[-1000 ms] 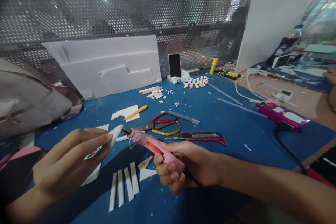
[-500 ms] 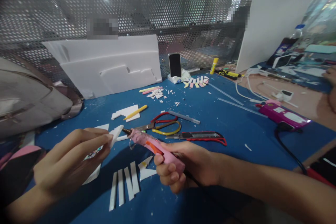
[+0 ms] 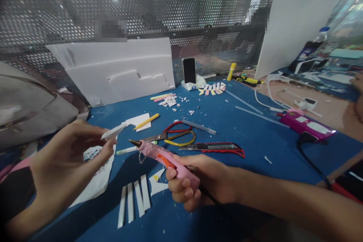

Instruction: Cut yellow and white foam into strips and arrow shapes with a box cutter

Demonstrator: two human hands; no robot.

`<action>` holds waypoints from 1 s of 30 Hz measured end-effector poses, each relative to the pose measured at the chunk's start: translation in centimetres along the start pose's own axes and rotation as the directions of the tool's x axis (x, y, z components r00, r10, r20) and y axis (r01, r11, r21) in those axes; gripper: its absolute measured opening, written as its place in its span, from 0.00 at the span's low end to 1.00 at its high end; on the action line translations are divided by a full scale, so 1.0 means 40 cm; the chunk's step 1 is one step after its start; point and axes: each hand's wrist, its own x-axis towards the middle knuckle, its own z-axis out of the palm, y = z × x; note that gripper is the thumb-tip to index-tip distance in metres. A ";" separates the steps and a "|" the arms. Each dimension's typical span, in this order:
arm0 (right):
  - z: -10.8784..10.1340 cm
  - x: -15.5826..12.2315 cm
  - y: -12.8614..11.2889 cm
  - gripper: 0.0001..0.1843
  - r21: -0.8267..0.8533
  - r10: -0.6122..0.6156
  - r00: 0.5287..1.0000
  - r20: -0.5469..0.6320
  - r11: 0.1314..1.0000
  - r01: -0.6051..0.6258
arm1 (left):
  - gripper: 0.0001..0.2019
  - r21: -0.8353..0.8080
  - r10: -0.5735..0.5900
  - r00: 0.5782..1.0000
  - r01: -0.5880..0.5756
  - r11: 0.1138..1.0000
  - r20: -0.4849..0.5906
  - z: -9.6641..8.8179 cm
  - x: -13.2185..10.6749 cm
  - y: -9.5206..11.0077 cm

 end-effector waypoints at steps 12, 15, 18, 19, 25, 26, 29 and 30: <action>0.023 -0.005 -0.013 0.21 -0.177 -0.152 0.982 -0.109 0.975 0.131 | 0.07 -0.370 -0.505 0.780 0.622 0.690 0.370 -0.029 -0.011 -0.012; 0.024 -0.004 -0.015 0.22 -0.206 -0.176 0.976 -0.127 0.967 0.148 | 0.07 -0.391 -0.526 0.736 0.675 0.626 0.427 -0.029 -0.019 -0.015; 0.019 -0.003 -0.016 0.22 -0.226 -0.193 0.973 -0.128 0.961 0.161 | 0.07 -0.417 -0.546 0.718 0.696 0.585 0.432 -0.031 -0.027 -0.023; 0.017 -0.002 -0.016 0.22 -0.236 -0.197 0.972 -0.128 0.958 0.163 | 0.08 -0.422 -0.557 0.713 0.701 0.575 0.426 -0.032 -0.029 -0.026; 0.014 0.003 -0.015 0.22 -0.365 -0.240 0.950 -0.200 0.918 0.156 | 0.11 -0.409 -0.595 0.693 0.721 0.559 0.408 -0.041 -0.034 -0.035; 0.014 0.005 -0.014 0.23 -0.383 -0.252 0.943 -0.216 0.911 0.155 | 0.11 -0.408 -0.592 0.695 0.719 0.563 0.407 -0.042 -0.035 -0.036; 0.014 0.009 -0.014 0.24 -0.407 -0.262 0.937 -0.230 0.901 0.152 | 0.10 -0.410 -0.584 0.707 0.707 0.576 0.399 -0.047 -0.041 -0.042; 0.013 0.010 -0.014 0.25 -0.414 -0.263 0.938 -0.227 0.897 0.151 | 0.10 -0.409 -0.584 0.709 0.705 0.579 0.396 -0.048 -0.043 -0.044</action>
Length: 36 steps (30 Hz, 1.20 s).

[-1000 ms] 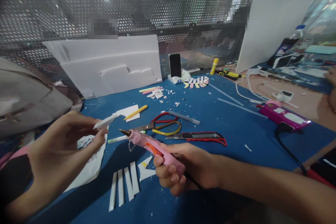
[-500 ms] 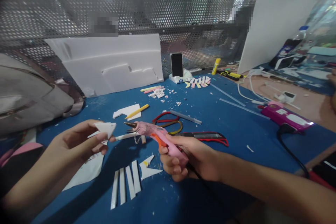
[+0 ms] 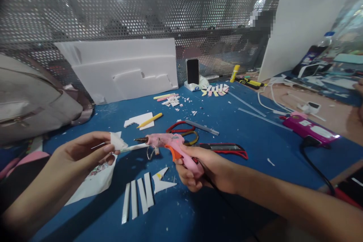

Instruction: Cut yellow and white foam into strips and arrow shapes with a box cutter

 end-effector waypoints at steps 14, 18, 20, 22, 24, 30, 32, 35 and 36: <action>0.002 -0.009 0.014 0.26 -0.186 -0.064 0.998 -0.002 0.981 0.062 | 0.08 -0.060 -0.007 0.996 0.012 0.998 0.086 0.015 -0.011 0.004; 0.003 -0.010 0.014 0.25 -0.187 -0.063 0.998 -0.001 0.980 0.062 | 0.08 -0.044 -0.003 0.994 0.008 0.999 0.106 0.017 -0.011 0.001; 0.003 -0.010 0.014 0.25 -0.191 -0.062 0.998 0.004 0.980 0.062 | 0.07 -0.037 -0.001 0.993 0.005 0.999 0.115 0.019 -0.011 0.002; 0.004 -0.009 0.014 0.25 -0.195 -0.067 0.998 0.014 0.978 0.068 | 0.07 -0.031 0.000 0.993 0.004 1.000 0.121 0.020 -0.012 0.004; 0.003 -0.008 0.015 0.25 -0.199 -0.071 0.997 0.026 0.977 0.075 | 0.07 -0.028 -0.002 0.992 0.006 1.000 0.127 0.019 -0.013 0.004; 0.003 -0.005 0.016 0.29 -0.230 -0.049 0.998 0.041 0.972 0.057 | 0.07 -0.028 -0.009 0.990 0.013 1.000 0.142 0.018 -0.011 -0.002; 0.003 -0.005 0.015 0.30 -0.237 -0.027 0.999 0.042 0.971 0.037 | 0.07 -0.025 -0.016 0.989 0.020 0.999 0.147 0.020 -0.012 -0.001; 0.001 -0.006 0.014 0.30 -0.240 -0.020 0.998 0.056 0.970 0.033 | 0.08 -0.027 -0.017 0.987 0.021 0.999 0.159 0.021 -0.013 0.003; 0.001 -0.006 0.014 0.29 -0.238 -0.022 0.998 0.059 0.971 0.035 | 0.08 -0.028 -0.020 0.987 0.024 0.999 0.162 0.021 -0.014 0.004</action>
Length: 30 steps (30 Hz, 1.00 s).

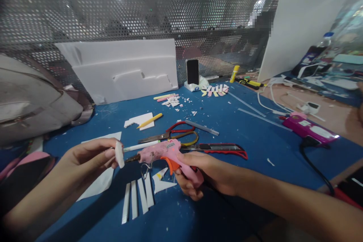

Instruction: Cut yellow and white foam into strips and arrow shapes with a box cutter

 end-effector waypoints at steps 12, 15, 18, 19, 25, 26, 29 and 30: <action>-0.002 0.000 0.005 0.30 -0.016 0.016 1.000 -0.005 1.000 -0.016 | 0.07 0.000 -0.132 0.991 0.132 0.991 0.026 0.000 -0.012 0.006; -0.002 0.000 0.006 0.30 0.010 0.016 1.000 0.007 1.000 -0.016 | 0.07 0.003 -0.132 0.991 0.132 0.991 0.028 0.001 -0.010 0.007; -0.003 0.000 0.006 0.30 0.012 0.019 1.000 -0.002 1.000 -0.019 | 0.08 0.006 -0.133 0.991 0.132 0.991 0.033 0.001 -0.008 0.009; -0.003 0.000 0.006 0.30 0.013 0.023 1.000 -0.004 1.000 -0.023 | 0.08 0.008 -0.134 0.990 0.134 0.991 0.035 0.001 -0.008 0.009; -0.007 0.001 0.005 0.30 0.007 0.036 0.999 0.022 0.999 -0.037 | 0.09 0.006 -0.134 0.990 0.134 0.991 0.032 0.001 -0.008 0.008; -0.008 0.001 0.006 0.30 0.010 0.039 0.999 0.023 0.999 -0.039 | 0.09 0.005 -0.134 0.990 0.134 0.991 0.032 0.002 -0.008 0.008; -0.008 0.001 0.006 0.30 0.021 0.035 0.999 0.024 0.999 -0.036 | 0.10 0.004 -0.136 0.990 0.136 0.991 0.027 0.005 -0.009 0.012; -0.007 0.001 0.006 0.30 0.024 0.032 0.999 0.025 0.999 -0.032 | 0.10 0.005 -0.138 0.990 0.138 0.990 0.024 0.006 -0.009 0.014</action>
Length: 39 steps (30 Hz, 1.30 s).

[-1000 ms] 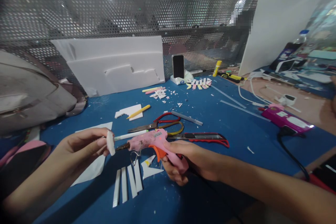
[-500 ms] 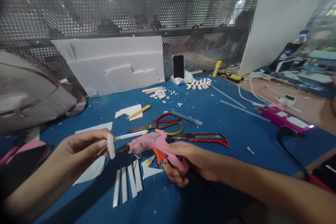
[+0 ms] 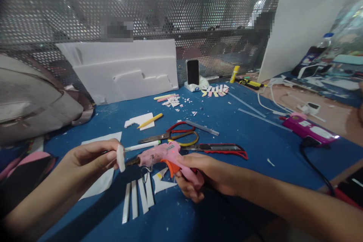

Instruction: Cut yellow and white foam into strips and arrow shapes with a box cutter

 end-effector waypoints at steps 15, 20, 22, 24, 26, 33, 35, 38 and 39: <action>0.003 0.001 -0.002 0.30 -0.008 -0.002 1.000 0.016 1.000 0.002 | 0.09 -0.003 -0.011 1.000 0.011 1.000 0.002 -0.005 0.001 -0.004; 0.001 0.002 -0.001 0.30 -0.012 -0.002 1.000 0.019 1.000 0.003 | 0.09 -0.003 -0.009 1.000 0.009 1.000 0.007 -0.002 0.002 -0.002; 0.002 0.002 -0.001 0.31 -0.016 -0.007 1.000 0.023 1.000 0.007 | 0.09 -0.003 -0.010 1.000 0.010 1.000 0.005 -0.002 0.001 0.000; 0.003 0.001 -0.001 0.31 -0.022 -0.007 1.000 0.014 1.000 0.007 | 0.10 -0.004 -0.013 1.000 0.013 1.000 0.001 -0.002 -0.002 0.002; 0.003 0.001 -0.001 0.30 -0.021 -0.003 1.000 0.005 1.000 0.003 | 0.09 -0.003 -0.018 1.000 0.018 1.000 -0.001 -0.002 -0.003 0.003; -0.002 0.001 0.000 0.31 -0.026 0.020 1.000 -0.006 0.999 -0.020 | 0.09 -0.009 -0.022 1.000 0.022 1.000 -0.002 0.005 0.001 0.007; 0.000 0.000 -0.001 0.31 -0.037 0.027 1.000 -0.006 0.999 -0.027 | 0.09 -0.012 -0.022 1.000 0.022 1.000 -0.002 0.006 0.001 0.009; 0.004 -0.001 -0.004 0.31 -0.045 0.027 1.000 -0.010 0.999 -0.027 | 0.08 -0.017 -0.024 1.000 0.024 1.000 -0.003 0.005 0.000 0.007; 0.006 -0.002 -0.004 0.31 -0.051 0.022 1.000 -0.011 0.998 -0.022 | 0.09 -0.020 -0.023 1.000 0.023 1.000 -0.003 0.005 -0.001 0.006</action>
